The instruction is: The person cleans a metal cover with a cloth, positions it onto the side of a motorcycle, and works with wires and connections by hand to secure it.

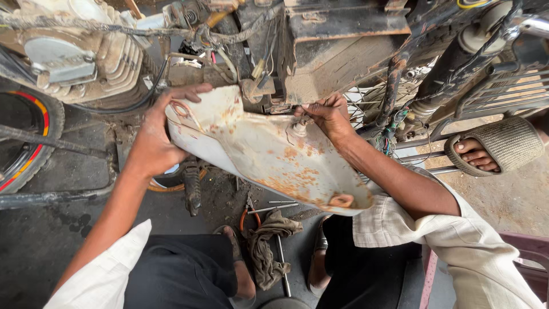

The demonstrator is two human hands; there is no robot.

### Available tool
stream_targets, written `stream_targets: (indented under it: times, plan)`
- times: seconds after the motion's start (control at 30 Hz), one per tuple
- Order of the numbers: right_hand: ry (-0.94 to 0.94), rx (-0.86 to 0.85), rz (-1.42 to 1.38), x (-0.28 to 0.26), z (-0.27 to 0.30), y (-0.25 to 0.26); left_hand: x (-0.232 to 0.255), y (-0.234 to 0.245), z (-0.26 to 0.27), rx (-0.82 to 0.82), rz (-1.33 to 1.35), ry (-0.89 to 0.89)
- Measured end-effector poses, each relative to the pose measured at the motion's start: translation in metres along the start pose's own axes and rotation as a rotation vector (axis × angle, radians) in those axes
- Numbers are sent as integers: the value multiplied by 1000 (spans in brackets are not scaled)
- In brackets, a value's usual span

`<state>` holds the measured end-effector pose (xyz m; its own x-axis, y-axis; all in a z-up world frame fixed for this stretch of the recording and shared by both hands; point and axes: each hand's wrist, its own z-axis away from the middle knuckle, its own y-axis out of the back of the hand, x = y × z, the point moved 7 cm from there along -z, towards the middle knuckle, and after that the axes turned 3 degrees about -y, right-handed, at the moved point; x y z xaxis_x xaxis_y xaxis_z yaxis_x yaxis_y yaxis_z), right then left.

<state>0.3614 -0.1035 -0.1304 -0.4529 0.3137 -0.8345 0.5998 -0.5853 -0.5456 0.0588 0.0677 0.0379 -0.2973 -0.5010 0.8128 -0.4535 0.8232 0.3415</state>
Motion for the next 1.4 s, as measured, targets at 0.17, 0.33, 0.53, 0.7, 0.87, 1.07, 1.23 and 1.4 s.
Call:
stream_targets:
  times: [0.17,0.33,0.53,0.7,0.87,1.07,1.23,1.4]
  plan:
    - [34,-25,-38,-3,4,-12,-2,3,4,-53,-14,120]
    - [140,-60,120,-14,5,-13,-10,3,14,-135,-198,187]
    - [237,-51,264,-23,6,-14,-20,-19,32,-164,-478,140]
    - [161,-157,319,-34,6,-17,-32,-16,32,-159,-497,156]
    - [-7,-189,268,-38,12,-23,-20,-1,28,-96,-356,128]
    - [-231,-147,287,-27,3,-18,-10,-6,39,27,-240,462]
    - [-293,-201,303,-25,-1,-16,32,-18,54,97,-394,400]
    - [-270,-189,177,-24,7,-23,60,-24,62,134,-547,185]
